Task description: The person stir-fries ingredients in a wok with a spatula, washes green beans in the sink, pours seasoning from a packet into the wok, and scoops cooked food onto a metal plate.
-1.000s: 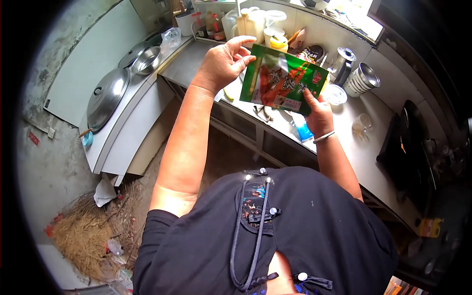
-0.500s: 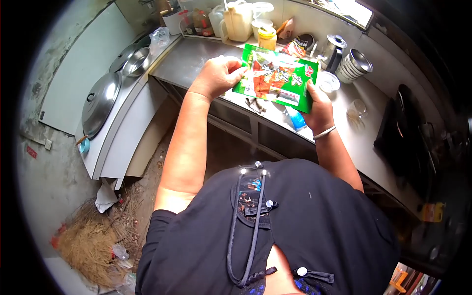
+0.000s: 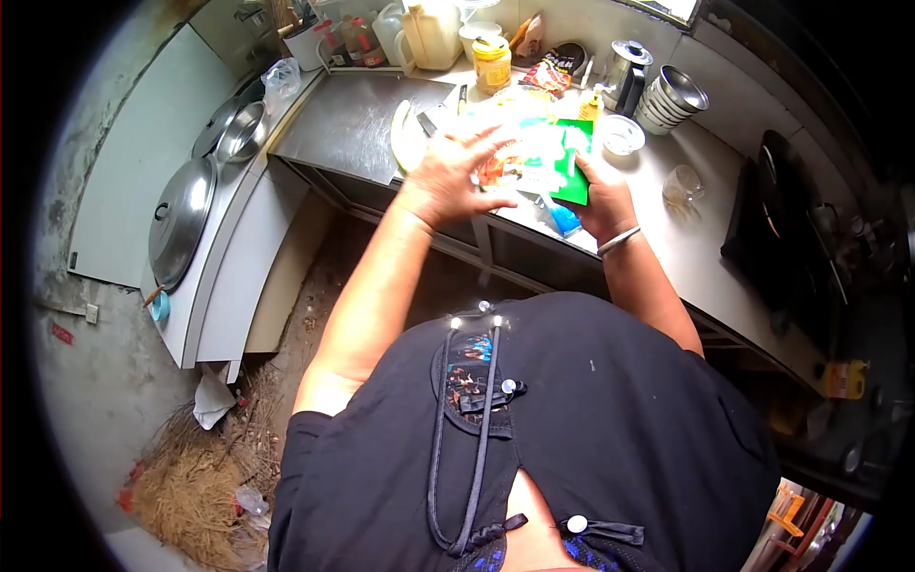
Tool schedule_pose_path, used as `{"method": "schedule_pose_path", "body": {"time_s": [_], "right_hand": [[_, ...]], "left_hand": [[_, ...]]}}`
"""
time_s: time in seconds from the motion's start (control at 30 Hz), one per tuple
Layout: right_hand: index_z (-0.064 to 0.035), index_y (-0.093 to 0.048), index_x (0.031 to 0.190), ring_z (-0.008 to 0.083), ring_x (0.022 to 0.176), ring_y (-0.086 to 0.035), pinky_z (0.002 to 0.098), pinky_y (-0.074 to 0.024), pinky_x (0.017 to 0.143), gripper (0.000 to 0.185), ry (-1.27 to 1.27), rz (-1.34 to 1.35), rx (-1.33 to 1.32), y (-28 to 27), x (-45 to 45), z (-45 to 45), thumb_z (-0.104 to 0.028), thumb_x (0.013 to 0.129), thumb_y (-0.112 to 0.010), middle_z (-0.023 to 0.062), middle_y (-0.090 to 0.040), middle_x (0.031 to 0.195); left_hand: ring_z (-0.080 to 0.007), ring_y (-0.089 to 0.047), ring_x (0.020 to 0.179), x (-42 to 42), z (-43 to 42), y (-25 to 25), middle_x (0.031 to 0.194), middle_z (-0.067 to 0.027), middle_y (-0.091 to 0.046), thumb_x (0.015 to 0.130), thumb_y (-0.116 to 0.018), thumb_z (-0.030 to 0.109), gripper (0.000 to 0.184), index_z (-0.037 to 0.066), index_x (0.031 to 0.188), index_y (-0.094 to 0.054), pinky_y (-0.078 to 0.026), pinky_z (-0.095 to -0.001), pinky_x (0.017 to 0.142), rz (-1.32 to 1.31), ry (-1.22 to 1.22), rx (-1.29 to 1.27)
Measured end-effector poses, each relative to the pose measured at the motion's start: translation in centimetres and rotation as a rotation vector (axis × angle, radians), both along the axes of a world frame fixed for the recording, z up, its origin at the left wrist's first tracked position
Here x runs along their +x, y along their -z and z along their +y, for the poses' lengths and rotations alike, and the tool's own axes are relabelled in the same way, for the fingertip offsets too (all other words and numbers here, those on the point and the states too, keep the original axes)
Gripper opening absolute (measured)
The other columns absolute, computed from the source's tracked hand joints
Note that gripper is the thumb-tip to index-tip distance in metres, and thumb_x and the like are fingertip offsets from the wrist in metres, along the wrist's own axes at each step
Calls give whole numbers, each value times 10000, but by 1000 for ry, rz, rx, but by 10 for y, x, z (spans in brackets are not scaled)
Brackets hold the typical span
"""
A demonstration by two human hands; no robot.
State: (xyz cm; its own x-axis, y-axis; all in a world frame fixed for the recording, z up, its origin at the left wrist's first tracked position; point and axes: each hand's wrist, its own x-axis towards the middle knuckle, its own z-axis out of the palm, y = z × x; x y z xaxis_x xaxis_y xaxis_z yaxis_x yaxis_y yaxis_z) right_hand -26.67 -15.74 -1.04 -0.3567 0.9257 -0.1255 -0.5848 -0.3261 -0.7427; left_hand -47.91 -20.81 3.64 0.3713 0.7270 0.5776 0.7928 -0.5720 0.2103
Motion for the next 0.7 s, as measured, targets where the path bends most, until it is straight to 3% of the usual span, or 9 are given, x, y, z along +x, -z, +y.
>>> {"method": "schedule_pose_path", "body": {"time_s": [0.13,0.17,0.23,0.3,0.37,0.43,0.5,0.63,0.7], "right_hand": [[23,-502,1085,228,819,-617,358,-527,677,316,-97,-165,-47,-3,2,-3,-219,883,-527,125,-610,912],[23,-517,1064,216,784,-617,341,-524,645,300,-162,-309,-90,-5,7,-3,-215,881,-531,119,-621,857],[-6,-520,1091,211,639,-611,331,-525,595,350,-295,-280,-151,13,16,11,-269,863,-552,133,-632,816],[-37,-559,1090,205,607,-599,312,-499,608,346,156,-977,669,36,17,21,-302,867,-540,144,-636,815],[-90,-612,1038,227,800,-598,302,-473,679,271,401,-976,868,-1,12,3,-258,826,-597,129,-616,907],[-95,-624,997,254,870,-578,318,-468,716,256,372,-1032,1251,-31,9,-8,-230,780,-638,121,-605,937],[-110,-627,971,276,858,-571,340,-463,724,246,188,-1152,1409,-32,7,-5,-226,756,-648,113,-608,922],[-153,-628,882,262,669,-587,352,-474,596,140,56,-1232,1285,-24,-1,-3,-189,746,-624,62,-606,785],[-151,-616,809,262,596,-584,350,-472,544,60,186,-1203,1445,-36,-4,-8,-171,757,-594,51,-598,716]], "left_hand": [[-211,-582,926,23,-1,23,1119,-17,-575,732,-623,207,421,206,1146,-546,-463,-340,798,161,-55,-84],[-211,-582,926,20,1,28,1119,-17,-575,732,-623,207,421,206,1146,-546,-463,-340,798,159,-56,-85],[-222,-612,829,14,6,37,975,-53,-627,755,-596,231,374,222,1127,-561,-485,-353,741,145,-103,-144],[-264,-615,800,11,7,34,868,-100,-639,768,-572,234,314,204,1081,-584,-487,-382,727,96,-109,-263],[-288,-606,828,9,11,31,868,-117,-634,777,-552,234,265,171,1031,-595,-480,-394,741,186,-118,-471],[-314,-596,841,11,11,29,881,-127,-631,782,-538,242,250,144,1006,-591,-472,-413,747,189,-109,-513],[-321,-590,856,12,16,35,922,-131,-627,802,-529,271,271,160,1042,-589,-467,-415,756,80,-45,-582],[-322,-587,873,19,10,28,962,-130,-621,811,-533,326,334,194,1116,-560,-463,-407,776,29,-52,-635],[-315,-583,903,17,7,27,1012,-118,-611,792,-572,360,416,235,1185,-514,-458,-391,805,-60,-23,-638]]}}
